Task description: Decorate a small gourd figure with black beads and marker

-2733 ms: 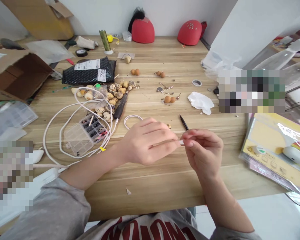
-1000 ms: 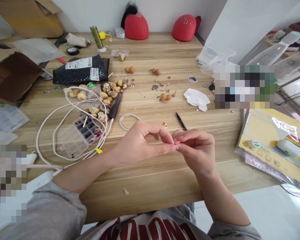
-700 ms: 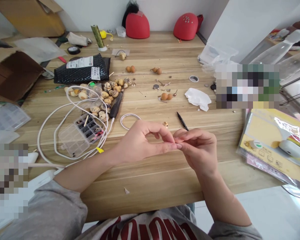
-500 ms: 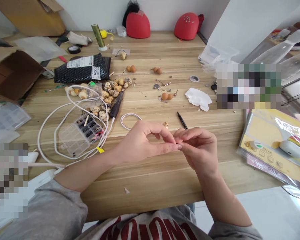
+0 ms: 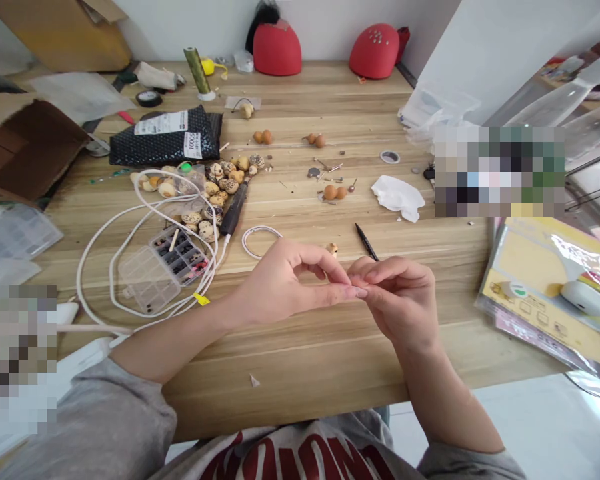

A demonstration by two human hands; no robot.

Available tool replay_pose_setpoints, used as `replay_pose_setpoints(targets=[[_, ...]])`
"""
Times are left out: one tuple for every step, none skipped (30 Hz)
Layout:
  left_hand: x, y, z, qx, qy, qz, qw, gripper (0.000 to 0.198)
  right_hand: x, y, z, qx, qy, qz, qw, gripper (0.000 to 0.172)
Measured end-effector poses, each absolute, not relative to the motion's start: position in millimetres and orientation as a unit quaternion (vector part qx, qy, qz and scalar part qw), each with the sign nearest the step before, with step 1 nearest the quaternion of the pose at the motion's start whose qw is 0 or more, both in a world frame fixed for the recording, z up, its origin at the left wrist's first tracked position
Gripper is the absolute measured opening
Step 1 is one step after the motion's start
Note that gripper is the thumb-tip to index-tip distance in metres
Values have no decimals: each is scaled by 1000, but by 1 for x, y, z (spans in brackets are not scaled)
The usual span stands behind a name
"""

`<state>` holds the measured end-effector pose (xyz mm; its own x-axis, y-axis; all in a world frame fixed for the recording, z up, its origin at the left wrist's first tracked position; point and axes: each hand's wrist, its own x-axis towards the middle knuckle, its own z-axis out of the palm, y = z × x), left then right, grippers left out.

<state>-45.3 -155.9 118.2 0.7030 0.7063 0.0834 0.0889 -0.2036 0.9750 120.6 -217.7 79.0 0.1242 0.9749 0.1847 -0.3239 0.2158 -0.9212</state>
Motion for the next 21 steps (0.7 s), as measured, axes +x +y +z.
replay_pose_setpoints(targets=[[-45, -156, 118, 726, 276, 272, 568, 18, 121, -218, 79, -374, -434, 501, 649, 15], [-45, -156, 118, 726, 278, 272, 567, 18, 121, -217, 79, -370, -436, 503, 648, 15], [-46, -157, 118, 726, 278, 272, 566, 18, 121, -217, 79, -366, -438, 504, 648, 15], [-46, -157, 119, 728, 278, 272, 565, 18, 121, -217, 79, -361, -441, 504, 648, 15], [-46, -157, 119, 729, 276, 271, 564, 18, 121, -217, 78, -356, -446, 505, 648, 15], [-45, -157, 119, 731, 274, 271, 563, 17, 122, -217, 78, -350, -451, 504, 648, 16], [-45, -158, 119, 733, 272, 270, 562, 17, 122, -217, 77, -346, -455, 502, 649, 17], [-45, -158, 119, 734, 271, 270, 560, 17, 122, -216, 76, -344, -458, 501, 649, 18], [-45, -158, 119, 735, 270, 272, 559, 17, 122, -216, 76, -342, -459, 500, 649, 19], [-45, -158, 119, 735, 269, 275, 558, 16, 122, -216, 75, -342, -460, 500, 649, 19], [-45, -158, 119, 735, 269, 277, 557, 16, 122, -216, 75, -342, -459, 500, 649, 20], [-45, -158, 119, 734, 268, 280, 558, 15, 122, -216, 75, -342, -457, 502, 650, 19], [-45, -158, 118, 732, 267, 281, 561, 15, 122, -216, 75, -342, -456, 503, 650, 18], [-45, -158, 118, 729, 267, 280, 564, 14, 122, -216, 75, -342, -455, 505, 649, 17], [-45, -158, 117, 727, 268, 278, 568, 14, 122, -216, 76, -342, -455, 506, 648, 16], [-46, -158, 117, 724, 269, 276, 572, 14, 122, -216, 76, -342, -454, 508, 647, 15], [-45, -157, 117, 721, 271, 276, 575, 14, 122, -216, 76, -343, -453, 510, 646, 15], [-45, -157, 118, 717, 273, 276, 579, 14, 122, -216, 77, -345, -451, 513, 644, 15], [-45, -157, 118, 713, 276, 276, 582, 14, 122, -217, 77, -349, -448, 515, 642, 15], [-45, -157, 119, 710, 277, 276, 586, 14, 122, -217, 77, -354, -444, 517, 640, 15], [-45, -157, 120, 706, 278, 275, 591, 13, 122, -217, 77, -359, -441, 518, 639, 16]])
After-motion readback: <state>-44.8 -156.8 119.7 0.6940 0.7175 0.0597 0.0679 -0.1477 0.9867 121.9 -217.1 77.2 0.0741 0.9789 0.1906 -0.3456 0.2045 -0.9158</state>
